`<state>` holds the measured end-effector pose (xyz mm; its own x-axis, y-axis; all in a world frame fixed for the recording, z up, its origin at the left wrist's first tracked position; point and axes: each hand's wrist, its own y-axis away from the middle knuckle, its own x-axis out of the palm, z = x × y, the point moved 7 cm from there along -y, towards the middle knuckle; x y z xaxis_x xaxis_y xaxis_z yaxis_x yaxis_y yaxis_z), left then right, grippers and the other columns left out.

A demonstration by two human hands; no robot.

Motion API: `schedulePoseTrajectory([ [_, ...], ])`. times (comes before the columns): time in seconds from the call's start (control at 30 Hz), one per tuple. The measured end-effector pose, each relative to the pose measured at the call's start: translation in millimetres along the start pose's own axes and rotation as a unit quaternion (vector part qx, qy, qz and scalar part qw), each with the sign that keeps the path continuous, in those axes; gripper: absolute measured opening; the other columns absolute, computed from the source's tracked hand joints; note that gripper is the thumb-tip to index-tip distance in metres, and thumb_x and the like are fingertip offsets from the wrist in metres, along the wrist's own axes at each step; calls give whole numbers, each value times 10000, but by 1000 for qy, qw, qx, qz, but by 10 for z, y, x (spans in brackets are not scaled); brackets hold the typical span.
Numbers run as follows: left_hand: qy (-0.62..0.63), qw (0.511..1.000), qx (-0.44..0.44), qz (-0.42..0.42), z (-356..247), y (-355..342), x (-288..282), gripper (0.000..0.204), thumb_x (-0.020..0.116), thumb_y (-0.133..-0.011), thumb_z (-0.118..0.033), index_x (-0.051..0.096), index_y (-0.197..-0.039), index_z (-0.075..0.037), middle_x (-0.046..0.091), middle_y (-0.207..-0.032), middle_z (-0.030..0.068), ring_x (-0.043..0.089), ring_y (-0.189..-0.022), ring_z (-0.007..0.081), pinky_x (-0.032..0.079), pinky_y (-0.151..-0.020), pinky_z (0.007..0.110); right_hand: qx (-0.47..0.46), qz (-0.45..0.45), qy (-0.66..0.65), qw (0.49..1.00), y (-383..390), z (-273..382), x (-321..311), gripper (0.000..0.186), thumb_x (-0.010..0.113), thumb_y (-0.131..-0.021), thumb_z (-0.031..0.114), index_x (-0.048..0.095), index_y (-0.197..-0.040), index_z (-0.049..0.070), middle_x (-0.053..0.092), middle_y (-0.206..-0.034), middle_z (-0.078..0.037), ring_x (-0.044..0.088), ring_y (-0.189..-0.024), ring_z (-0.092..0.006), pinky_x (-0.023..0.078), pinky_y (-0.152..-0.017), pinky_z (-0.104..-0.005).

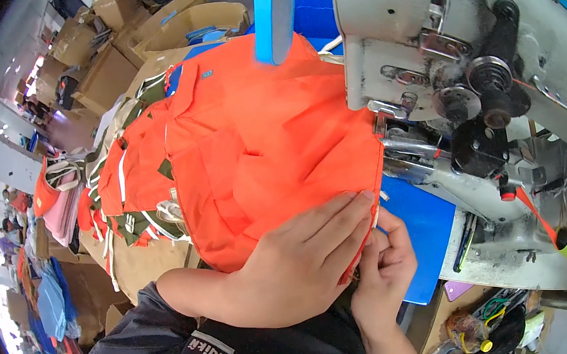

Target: Sewing and assembling orange life jackets using an industrial sewing machine in a factory workshop.

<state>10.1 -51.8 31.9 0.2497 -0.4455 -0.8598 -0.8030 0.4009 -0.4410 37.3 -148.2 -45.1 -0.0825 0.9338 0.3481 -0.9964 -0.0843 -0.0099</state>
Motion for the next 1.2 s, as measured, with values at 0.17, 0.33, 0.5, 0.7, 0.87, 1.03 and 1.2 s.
schedulePoseTrajectory([
  [0.17, 30, 999, -1, -24, 74, -99, 5, 490, 650, -751, -105, 570, -1180, 117, 564, -1291, 226, 577, -1180, 332, 495, -956, 385, -16, -33, 0, 999, -122, -33, 14, 269, 463, -1026, 76, 499, -1263, -46, 698, -969, -77, 622, -832, -62, 465, -738, -179],
  [0.33, -8, 1000, 20, -11, 150, -153, 90, 495, 639, -779, -139, 558, -1193, 120, 547, -1316, 232, 565, -1192, 341, 471, -990, 394, -22, -8, -12, 1000, -197, -33, 29, 298, 465, -1029, 97, 486, -1289, -49, 693, -1014, -80, 625, -902, -83, 473, -793, -200],
  [0.5, -7, 1000, 10, 10, 236, -231, 124, 514, 640, -797, -154, 536, -1216, 123, 514, -1353, 237, 530, -1230, 353, 442, -1027, 404, -24, -9, -24, 999, -311, -63, 32, 306, 465, -1028, 94, 479, -1292, -60, 690, -1031, -87, 625, -923, -95, 469, -831, -212],
  [0.7, 26, 999, 13, 13, 299, -266, 123, 541, 654, -798, -156, 516, -1239, 125, 491, -1375, 240, 501, -1261, 359, 433, -1036, 411, -32, -9, -17, 999, -395, -52, 44, 294, 459, -1027, 78, 488, -1287, -57, 694, -996, -77, 623, -889, -79, 464, -819, -207],
  [0.87, 93, 995, -8, -29, 401, -332, 89, 478, 670, -789, -153, 551, -1184, 90, 515, -1263, 202, 540, -1128, 345, 467, -953, 406, -32, 1, -6, 999, -434, -4, 74, 282, 481, -1020, 66, 499, -1276, -49, 686, -964, -59, 605, -852, -59, 459, -774, -195],
  [1.03, 113, 993, 2, -19, 459, -323, -17, 402, 679, -771, -93, 598, -1145, 32, 527, -1169, 161, 555, -1053, 315, 484, -881, 392, -9, -24, -1, 1000, -421, 6, 25, 255, 512, -1004, 43, 515, -1245, -43, 672, -936, -38, 584, -823, -54, 448, -742, -188],
  [1.2, 179, 975, -43, -121, 598, -310, -268, 187, 717, -789, -10, 697, -973, 16, 586, -891, 97, 614, -780, 242, 502, -655, 316, -3, 23, 38, 999, -238, 69, 36, 249, 574, -968, 12, 527, -1209, -33, 642, -908, -12, 543, -788, -41, 409, -720, -173],
])
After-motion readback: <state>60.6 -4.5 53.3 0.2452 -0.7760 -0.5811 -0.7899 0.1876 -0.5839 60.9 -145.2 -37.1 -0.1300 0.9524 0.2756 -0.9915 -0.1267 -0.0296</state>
